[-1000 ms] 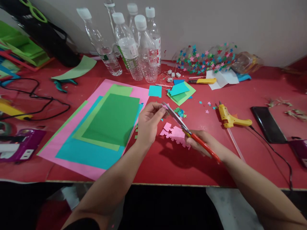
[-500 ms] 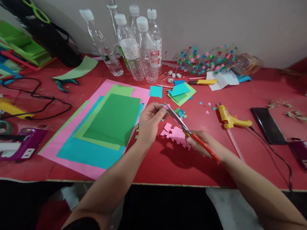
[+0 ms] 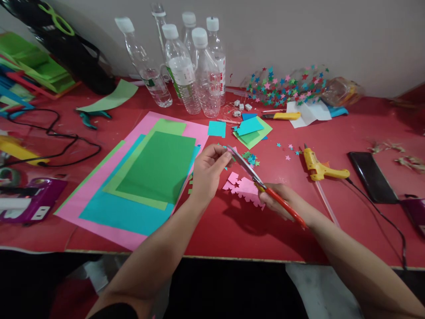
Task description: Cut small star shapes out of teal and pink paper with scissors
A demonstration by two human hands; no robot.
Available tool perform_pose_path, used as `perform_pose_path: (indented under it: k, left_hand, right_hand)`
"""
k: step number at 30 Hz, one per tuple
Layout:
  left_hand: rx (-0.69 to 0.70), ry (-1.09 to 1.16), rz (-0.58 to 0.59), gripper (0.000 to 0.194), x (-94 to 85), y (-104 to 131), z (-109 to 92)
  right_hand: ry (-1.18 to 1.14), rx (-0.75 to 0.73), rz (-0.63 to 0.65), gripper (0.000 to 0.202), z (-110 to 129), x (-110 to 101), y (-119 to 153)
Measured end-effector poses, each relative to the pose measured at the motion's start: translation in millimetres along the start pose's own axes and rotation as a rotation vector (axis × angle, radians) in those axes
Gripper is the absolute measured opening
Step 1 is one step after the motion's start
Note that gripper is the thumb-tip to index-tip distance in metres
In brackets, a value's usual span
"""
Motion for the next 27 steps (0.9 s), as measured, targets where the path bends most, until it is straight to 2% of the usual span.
perform_pose_path:
  k: [27]
  left_hand:
    - [-0.027, -0.026, -0.001, 0.009, -1.1, -1.0, 1.8]
  right_hand:
    - [0.015, 0.017, -0.02, 0.044, -4.4, 0.6, -2.2]
Point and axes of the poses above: each hand's wrist, its own y-axis away from the middle knuckle, its own x-axis out of the palm, z = x × y, the point moved 8 cm from there along -y, towards the middle knuckle, and after that the axes turned 3 degrees about z, right-handed, at the moved point
